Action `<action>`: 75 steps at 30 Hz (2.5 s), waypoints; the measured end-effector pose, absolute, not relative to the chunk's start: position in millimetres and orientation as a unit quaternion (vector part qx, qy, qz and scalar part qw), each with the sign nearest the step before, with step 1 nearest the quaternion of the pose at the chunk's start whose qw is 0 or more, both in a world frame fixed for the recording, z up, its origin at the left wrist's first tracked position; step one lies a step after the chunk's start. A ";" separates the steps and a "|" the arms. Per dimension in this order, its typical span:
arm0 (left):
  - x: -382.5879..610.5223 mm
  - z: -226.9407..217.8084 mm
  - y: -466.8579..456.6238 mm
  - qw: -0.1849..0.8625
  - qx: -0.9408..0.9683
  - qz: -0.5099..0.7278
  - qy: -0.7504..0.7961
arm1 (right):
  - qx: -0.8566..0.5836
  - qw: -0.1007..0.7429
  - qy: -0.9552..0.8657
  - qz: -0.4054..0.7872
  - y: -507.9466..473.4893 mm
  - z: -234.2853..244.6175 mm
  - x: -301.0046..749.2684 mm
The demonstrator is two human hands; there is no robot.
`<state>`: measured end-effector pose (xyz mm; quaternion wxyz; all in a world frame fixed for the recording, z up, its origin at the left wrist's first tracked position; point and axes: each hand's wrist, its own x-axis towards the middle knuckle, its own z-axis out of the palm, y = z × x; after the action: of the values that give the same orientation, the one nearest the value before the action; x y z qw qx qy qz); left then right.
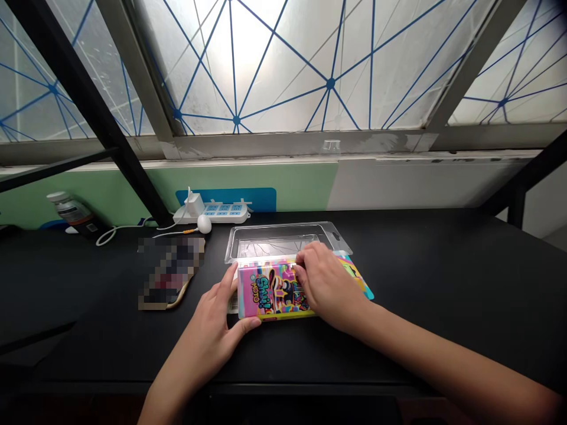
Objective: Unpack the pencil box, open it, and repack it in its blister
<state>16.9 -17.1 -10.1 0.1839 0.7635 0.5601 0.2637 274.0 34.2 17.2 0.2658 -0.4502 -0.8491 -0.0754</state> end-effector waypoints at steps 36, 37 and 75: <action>2.7 -16.0 -17.2 0.257 0.716 0.293 0.580 | -0.498 0.286 -0.763 0.297 -8.5 7.1 400.4; 3.2 -16.8 -16.6 0.253 0.715 0.296 0.581 | -0.506 0.292 -0.756 0.295 -8.5 6.1 399.5; 58.6 23.8 78.5 -0.014 0.845 0.111 0.524 | -0.317 0.322 -0.888 -0.082 96.6 8.0 363.4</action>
<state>58.6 78.5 23.8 -0.0141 0.8447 0.5235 0.1106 363.4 96.6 8.0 0.3223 -0.3168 -0.8883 -0.0819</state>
